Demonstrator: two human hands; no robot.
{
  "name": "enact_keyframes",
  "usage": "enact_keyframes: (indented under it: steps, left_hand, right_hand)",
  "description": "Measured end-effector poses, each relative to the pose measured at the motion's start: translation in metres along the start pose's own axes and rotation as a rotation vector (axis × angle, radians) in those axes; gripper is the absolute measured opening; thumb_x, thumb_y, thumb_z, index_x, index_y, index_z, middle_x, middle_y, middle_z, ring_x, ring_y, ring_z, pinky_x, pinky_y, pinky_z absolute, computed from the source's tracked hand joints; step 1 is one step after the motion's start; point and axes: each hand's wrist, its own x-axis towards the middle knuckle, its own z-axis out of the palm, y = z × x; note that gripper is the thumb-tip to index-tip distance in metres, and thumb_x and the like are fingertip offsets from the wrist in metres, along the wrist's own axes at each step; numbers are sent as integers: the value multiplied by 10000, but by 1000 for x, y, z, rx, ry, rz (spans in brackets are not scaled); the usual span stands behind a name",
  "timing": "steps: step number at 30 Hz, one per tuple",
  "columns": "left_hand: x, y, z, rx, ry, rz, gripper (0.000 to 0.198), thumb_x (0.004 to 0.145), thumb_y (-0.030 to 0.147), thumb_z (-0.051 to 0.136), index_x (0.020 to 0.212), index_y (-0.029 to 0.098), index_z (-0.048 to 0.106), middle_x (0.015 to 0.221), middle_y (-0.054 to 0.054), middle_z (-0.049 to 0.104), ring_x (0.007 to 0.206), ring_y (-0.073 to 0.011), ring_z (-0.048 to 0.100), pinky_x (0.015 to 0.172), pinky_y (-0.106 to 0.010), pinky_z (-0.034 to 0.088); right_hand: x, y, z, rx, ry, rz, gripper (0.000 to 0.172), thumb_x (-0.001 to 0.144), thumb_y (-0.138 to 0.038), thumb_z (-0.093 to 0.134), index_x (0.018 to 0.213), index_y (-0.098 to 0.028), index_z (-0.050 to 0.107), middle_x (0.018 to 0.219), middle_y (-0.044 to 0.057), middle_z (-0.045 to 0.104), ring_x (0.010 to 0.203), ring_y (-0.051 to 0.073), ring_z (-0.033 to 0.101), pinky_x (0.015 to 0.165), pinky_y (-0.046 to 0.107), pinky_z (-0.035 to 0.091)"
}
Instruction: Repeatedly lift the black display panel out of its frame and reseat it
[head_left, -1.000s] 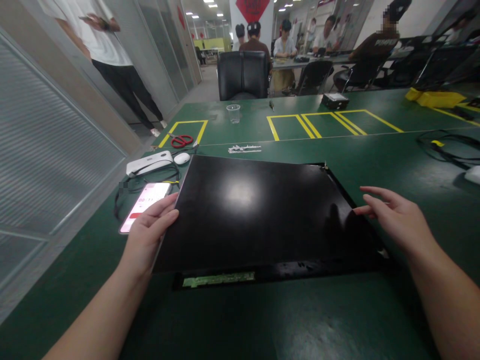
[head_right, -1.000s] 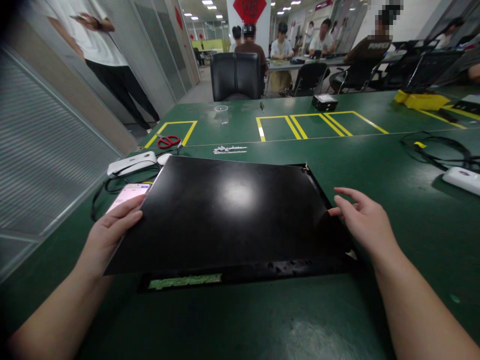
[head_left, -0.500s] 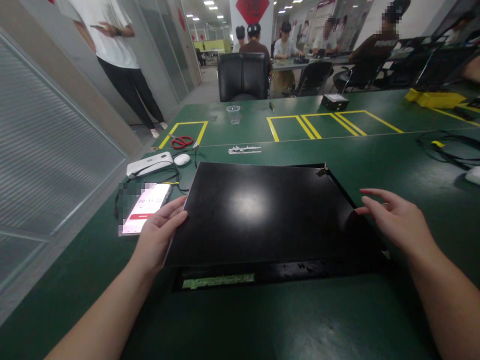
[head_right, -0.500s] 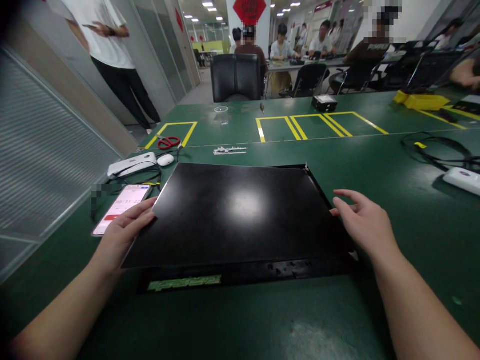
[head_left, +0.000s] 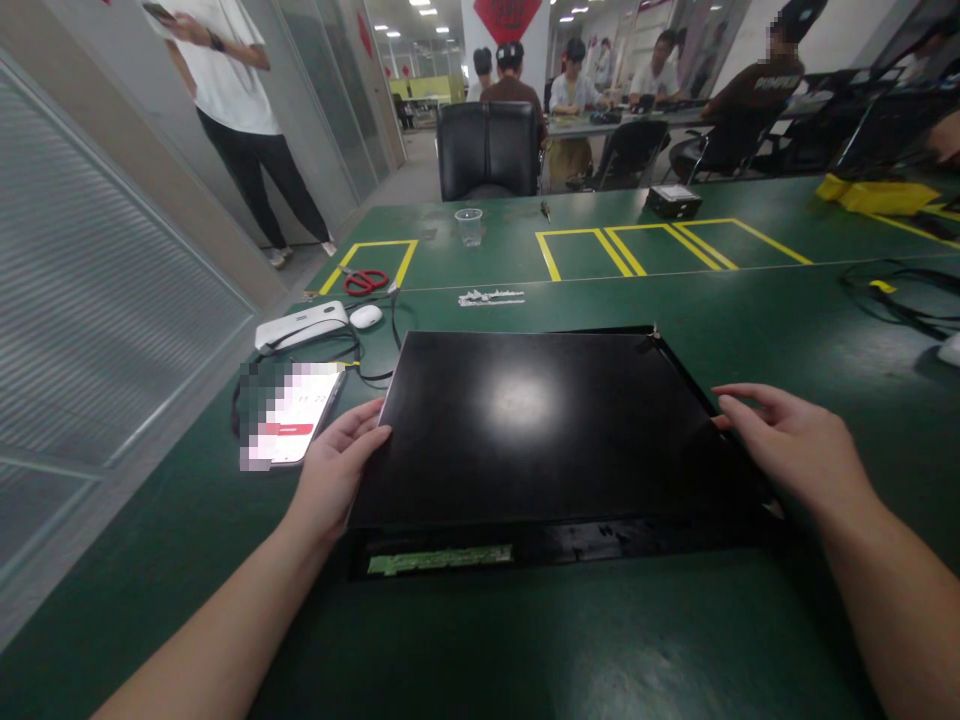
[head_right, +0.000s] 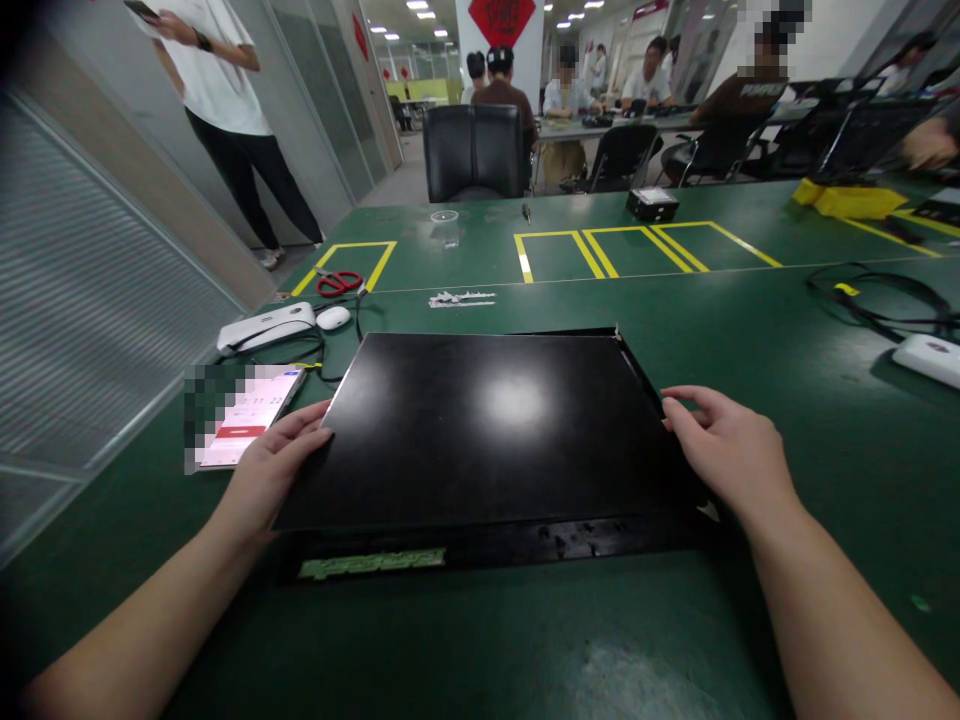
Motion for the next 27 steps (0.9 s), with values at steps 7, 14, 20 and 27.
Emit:
enact_keyframes:
  steps: [7, 14, 20, 27]
  left_hand:
    - [2, -4, -1, 54, -9, 36, 617, 532, 304, 955, 1102, 172, 758, 894, -65, 836, 916, -314, 803, 792, -372, 614]
    - [2, -8, 2, 57, 2, 65, 578, 554, 356, 941, 1070, 180, 747, 855, -36, 821, 869, -280, 786, 754, -335, 567]
    - [3, -9, 2, 77, 7, 72, 560, 554, 354, 922, 1053, 177, 741, 816, -31, 801, 849, -276, 778, 734, -323, 553]
    - [2, -9, 4, 79, 12, 74, 543, 549, 352, 910, 1037, 183, 741, 805, -22, 789, 829, -268, 765, 744, -326, 547]
  right_hand:
    - [-1, -1, 0, -1, 12, -31, 542, 726, -671, 565, 1024, -304, 830, 788, 45, 815, 771, 319, 734, 691, 435, 467]
    - [-1, -1, 0, -44, -17, 7, 591, 710, -696, 548, 1059, -311, 827, 846, 35, 823, 805, 307, 718, 716, 428, 458]
    - [1, 1, 1, -35, -10, -14, 555, 719, -683, 564, 1037, -316, 832, 827, 33, 823, 780, 310, 719, 707, 431, 456]
    - [3, 5, 2, -39, -12, -30, 541, 722, -680, 578, 1041, -325, 832, 832, 26, 824, 806, 315, 727, 715, 433, 455]
